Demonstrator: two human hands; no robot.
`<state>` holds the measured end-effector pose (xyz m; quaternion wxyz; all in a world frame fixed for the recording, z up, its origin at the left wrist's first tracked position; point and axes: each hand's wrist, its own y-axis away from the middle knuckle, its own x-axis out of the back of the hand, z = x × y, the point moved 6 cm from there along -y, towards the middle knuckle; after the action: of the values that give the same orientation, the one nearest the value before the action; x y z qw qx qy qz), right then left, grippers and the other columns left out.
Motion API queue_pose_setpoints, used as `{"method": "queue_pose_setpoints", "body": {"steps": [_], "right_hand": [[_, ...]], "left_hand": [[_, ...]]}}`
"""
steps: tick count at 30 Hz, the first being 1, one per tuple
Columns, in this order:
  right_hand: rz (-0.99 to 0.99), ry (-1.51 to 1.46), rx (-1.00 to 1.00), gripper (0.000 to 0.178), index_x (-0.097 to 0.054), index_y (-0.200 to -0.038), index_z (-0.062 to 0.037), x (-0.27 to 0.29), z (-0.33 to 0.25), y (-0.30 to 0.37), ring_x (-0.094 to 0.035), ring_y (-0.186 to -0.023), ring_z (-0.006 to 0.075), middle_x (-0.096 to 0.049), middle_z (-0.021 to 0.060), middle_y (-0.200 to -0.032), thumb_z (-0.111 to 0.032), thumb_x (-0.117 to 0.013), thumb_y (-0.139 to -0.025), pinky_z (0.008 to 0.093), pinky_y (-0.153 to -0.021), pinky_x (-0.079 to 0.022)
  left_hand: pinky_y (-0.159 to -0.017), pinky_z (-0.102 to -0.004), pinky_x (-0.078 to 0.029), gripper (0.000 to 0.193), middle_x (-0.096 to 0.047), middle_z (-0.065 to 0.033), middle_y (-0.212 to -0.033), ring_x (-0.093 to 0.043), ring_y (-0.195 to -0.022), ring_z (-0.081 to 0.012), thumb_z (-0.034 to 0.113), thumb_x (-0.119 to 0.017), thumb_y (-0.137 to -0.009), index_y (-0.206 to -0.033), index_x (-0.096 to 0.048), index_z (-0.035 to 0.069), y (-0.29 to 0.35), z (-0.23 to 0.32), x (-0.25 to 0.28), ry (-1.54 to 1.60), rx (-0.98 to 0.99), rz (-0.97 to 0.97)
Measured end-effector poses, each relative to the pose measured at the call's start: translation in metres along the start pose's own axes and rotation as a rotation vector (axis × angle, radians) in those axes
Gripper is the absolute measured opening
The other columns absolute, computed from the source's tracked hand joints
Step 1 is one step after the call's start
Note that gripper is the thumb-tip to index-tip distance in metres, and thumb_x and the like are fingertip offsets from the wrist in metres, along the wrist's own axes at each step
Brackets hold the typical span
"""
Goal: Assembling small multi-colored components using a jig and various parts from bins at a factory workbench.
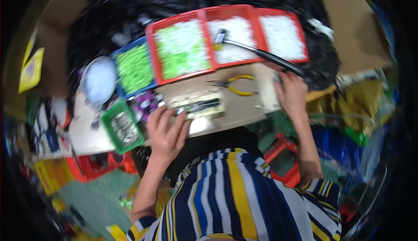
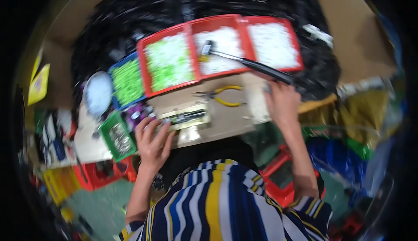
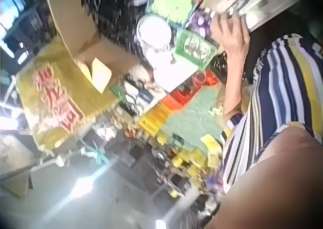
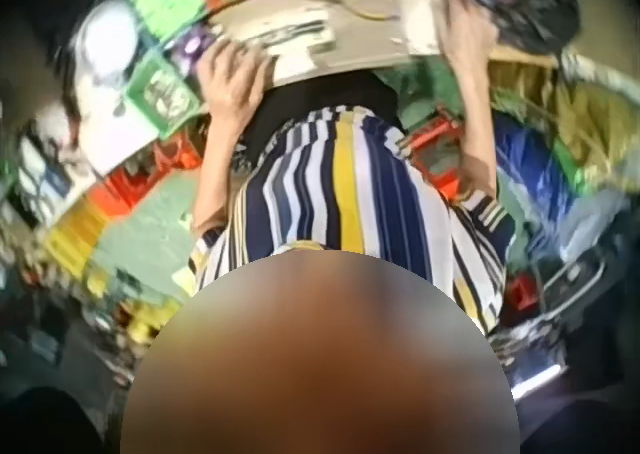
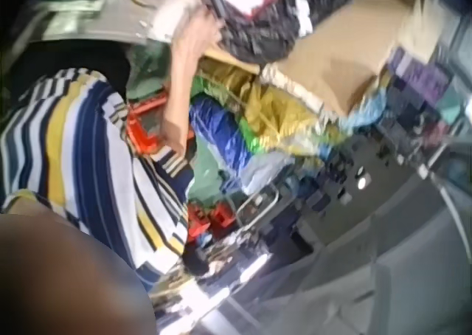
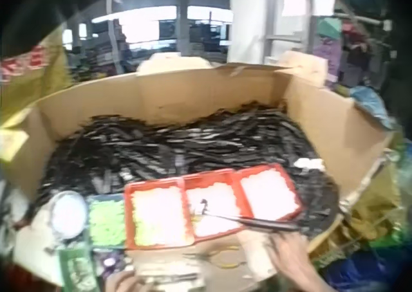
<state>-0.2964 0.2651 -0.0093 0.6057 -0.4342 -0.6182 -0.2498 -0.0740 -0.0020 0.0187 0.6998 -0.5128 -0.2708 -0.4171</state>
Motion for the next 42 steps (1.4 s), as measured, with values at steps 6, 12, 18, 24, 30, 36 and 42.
{"method": "queue_pose_setpoints", "body": {"steps": [6, 12, 18, 24, 30, 36, 42], "right_hand": [[0.020, -0.060, 0.083, 0.024, -0.067, -0.107, -0.0023, -0.002, 0.007, 0.008, -0.059, -0.100, 0.0359, -0.063, 0.0151, -0.104, -0.014, -0.069, -0.085, 0.0424, -0.080, -0.047], [-0.028, -0.174, 0.145, 0.029, -0.063, -0.113, -0.0035, -0.002, -0.013, 0.005, -0.058, -0.102, 0.0341, -0.060, 0.0132, -0.106, -0.012, -0.068, -0.086, 0.0441, -0.083, -0.045], [-0.052, -0.043, 0.197, 0.029, -0.062, -0.116, -0.0005, -0.006, -0.025, 0.002, -0.058, -0.098, 0.0350, -0.059, 0.0157, -0.105, -0.007, -0.063, -0.087, 0.0437, -0.078, -0.045], [-0.042, 0.004, 0.243, 0.024, -0.062, -0.113, -0.0005, -0.010, -0.026, 0.000, -0.059, -0.100, 0.0335, -0.060, 0.0142, -0.105, -0.006, -0.061, -0.089, 0.0436, -0.078, -0.044], [0.011, -0.197, 0.208, 0.017, -0.066, -0.105, -0.0017, 0.002, -0.025, -0.001, -0.060, -0.090, 0.0321, -0.062, 0.0120, -0.097, -0.007, -0.064, -0.089, 0.0421, -0.077, -0.044], [0.081, -0.485, 0.242, 0.018, -0.065, -0.106, 0.0035, 0.024, -0.047, -0.002, -0.065, -0.089, 0.0306, -0.065, 0.0151, -0.101, 0.001, -0.064, -0.088, 0.0353, -0.078, -0.050], [0.060, -0.892, 0.376, 0.025, -0.067, -0.104, 0.0035, 0.034, -0.131, -0.018, -0.068, -0.076, 0.0206, -0.069, 0.0135, -0.091, 0.006, -0.072, -0.080, 0.0296, -0.069, -0.054]], "left_hand": [[-0.086, -0.0448, -0.047, 0.028, -0.062, -0.0106, -0.101, -0.057, -0.102, -0.0354, 0.007, -0.077, -0.074, -0.101, -0.070, 0.004, -0.018, -0.030, 0.026, -0.075, 0.017, 0.094], [-0.083, -0.0419, -0.047, 0.016, -0.063, -0.0110, -0.089, -0.057, -0.096, -0.0322, 0.003, -0.074, -0.076, -0.092, -0.071, 0.002, -0.049, -0.081, 0.053, -0.146, 0.137, 0.171], [-0.077, -0.0417, -0.047, 0.013, -0.064, -0.0117, -0.080, -0.057, -0.087, -0.0309, 0.010, -0.078, -0.073, -0.083, -0.074, 0.003, -0.085, -0.112, 0.020, -0.086, 0.165, -0.027], [-0.077, -0.0423, -0.049, 0.022, -0.066, -0.0140, -0.082, -0.057, -0.086, -0.0323, 0.009, -0.080, -0.067, -0.087, -0.074, 0.001, -0.095, -0.120, -0.010, -0.226, 0.160, -0.207], [-0.073, -0.0407, -0.051, 0.020, -0.067, -0.0136, -0.081, -0.062, -0.082, -0.0324, 0.008, -0.076, -0.070, -0.088, -0.074, 0.001, -0.097, -0.118, -0.004, -0.193, 0.160, -0.152], [-0.055, -0.0249, -0.047, 0.008, -0.068, -0.0034, -0.074, -0.064, -0.064, -0.0107, 0.004, -0.074, -0.081, -0.084, -0.070, -0.002, -0.087, -0.133, 0.024, 0.394, 0.641, -0.058], [-0.068, -0.0212, -0.050, 0.025, -0.064, -0.0003, -0.082, -0.063, -0.071, -0.0090, 0.002, -0.073, -0.084, -0.108, -0.066, -0.005, -0.069, -0.097, 0.031, 0.936, 0.788, 0.034]]}}
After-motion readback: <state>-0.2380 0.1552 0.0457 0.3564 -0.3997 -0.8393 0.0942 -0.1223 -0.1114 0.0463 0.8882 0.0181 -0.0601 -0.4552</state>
